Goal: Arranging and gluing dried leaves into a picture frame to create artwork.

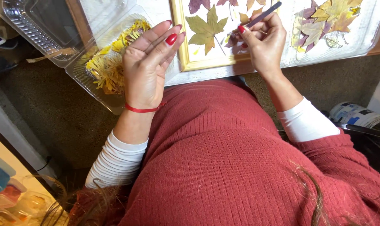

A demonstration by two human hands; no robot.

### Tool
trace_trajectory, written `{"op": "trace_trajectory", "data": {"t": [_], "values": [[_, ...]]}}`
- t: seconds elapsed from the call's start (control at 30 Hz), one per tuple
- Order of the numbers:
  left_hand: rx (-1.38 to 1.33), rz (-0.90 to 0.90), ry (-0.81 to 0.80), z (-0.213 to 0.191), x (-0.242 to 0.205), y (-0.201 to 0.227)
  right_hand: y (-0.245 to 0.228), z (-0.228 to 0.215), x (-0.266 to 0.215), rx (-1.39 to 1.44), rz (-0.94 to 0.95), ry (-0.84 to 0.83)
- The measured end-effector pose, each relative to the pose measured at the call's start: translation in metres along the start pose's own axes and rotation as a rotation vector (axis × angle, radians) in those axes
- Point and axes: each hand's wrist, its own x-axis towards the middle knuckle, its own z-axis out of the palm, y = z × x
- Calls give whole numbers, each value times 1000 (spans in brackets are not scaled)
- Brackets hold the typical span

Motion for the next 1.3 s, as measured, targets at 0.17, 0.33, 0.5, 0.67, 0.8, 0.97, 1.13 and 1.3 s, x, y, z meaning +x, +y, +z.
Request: {"op": "trace_trajectory", "data": {"t": [0.17, 0.33, 0.5, 0.67, 0.8, 0.97, 1.13, 1.3], "values": [[14, 4, -8, 1, 0, 0, 15, 4, 1, -110, -43, 14], [32, 23, -16, 0, -1, -1, 13, 9, 0, -85, -32, 30], [11, 2, 5, -1, -2, 0, 11, 11, 1, -88, -42, 32], [-14, -12, 19, -2, -2, 0, 9, 13, 1, -113, -36, 32], [-18, -10, 22, -2, -2, 0, 12, 14, 0, -131, -29, 47], [-27, -7, 18, -2, -3, -1, 11, 16, 1, -149, -24, 63], [-12, -3, 21, -2, -4, 0, 9, 16, 0, -157, -50, 53], [2, 11, 0, 0, -5, 1, 6, 17, 0, -155, -40, 65]]}}
